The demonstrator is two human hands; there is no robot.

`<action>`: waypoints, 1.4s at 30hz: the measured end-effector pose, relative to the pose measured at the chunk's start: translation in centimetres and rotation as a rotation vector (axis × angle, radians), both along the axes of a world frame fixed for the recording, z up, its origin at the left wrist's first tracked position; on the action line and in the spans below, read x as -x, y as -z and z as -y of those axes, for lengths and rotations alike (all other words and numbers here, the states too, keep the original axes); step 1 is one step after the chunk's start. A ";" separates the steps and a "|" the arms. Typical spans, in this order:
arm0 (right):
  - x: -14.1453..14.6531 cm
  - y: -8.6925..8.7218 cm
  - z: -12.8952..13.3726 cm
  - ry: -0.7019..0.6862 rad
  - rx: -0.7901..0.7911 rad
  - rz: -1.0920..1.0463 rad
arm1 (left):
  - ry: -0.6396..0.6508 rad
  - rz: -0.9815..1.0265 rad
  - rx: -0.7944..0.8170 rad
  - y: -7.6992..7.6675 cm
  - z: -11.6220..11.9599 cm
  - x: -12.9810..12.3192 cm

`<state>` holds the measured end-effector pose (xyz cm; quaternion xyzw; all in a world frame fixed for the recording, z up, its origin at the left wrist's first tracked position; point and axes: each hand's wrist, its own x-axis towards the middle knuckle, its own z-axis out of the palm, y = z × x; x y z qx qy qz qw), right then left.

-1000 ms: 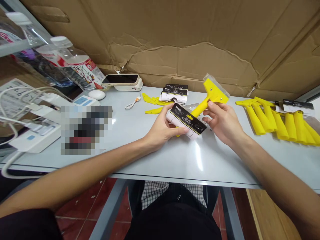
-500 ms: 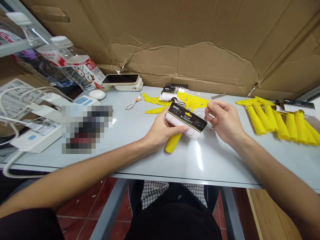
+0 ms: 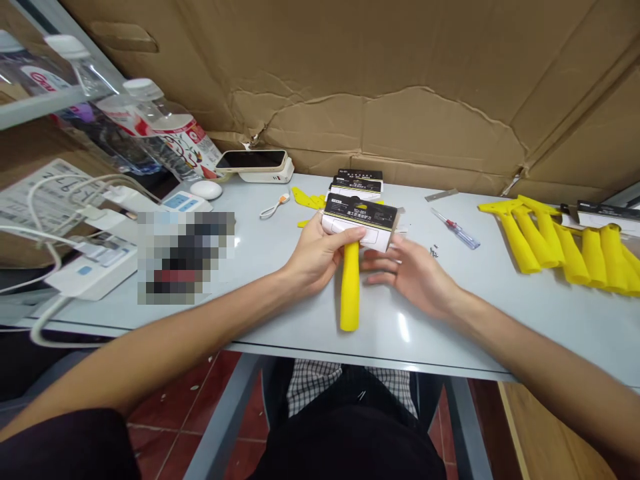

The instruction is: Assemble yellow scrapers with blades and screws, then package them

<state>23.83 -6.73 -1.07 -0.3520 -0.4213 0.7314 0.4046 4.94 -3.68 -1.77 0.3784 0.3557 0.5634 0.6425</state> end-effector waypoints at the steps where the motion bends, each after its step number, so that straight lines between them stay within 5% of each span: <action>1: 0.4 0.2 0.5 -0.065 -0.020 0.009 | 0.002 0.001 0.001 -0.1 -0.1 0.0; 11: 0.6 0.5 1.4 -0.125 -0.079 0.216 | 0.071 -0.030 -0.040 0.2 0.8 -0.4; 18: -0.3 0.3 1.0 -0.113 -0.086 0.323 | -0.014 -0.141 0.068 -0.5 -2.3 2.3; 25: -0.9 0.3 1.0 -0.042 -0.225 0.429 | 0.090 -0.605 -0.279 -0.9 -4.6 4.9; 30: -1.0 0.3 1.1 -0.022 -0.480 0.626 | 0.153 -0.857 -0.456 0.6 -5.2 5.0; 36: -1.7 0.7 0.2 0.023 -0.974 1.221 | 0.231 -1.109 -0.643 1.6 -3.6 3.7; 42: -1.3 0.7 0.4 -0.038 -1.166 1.506 | 0.115 -1.107 -0.717 2.5 -2.9 2.8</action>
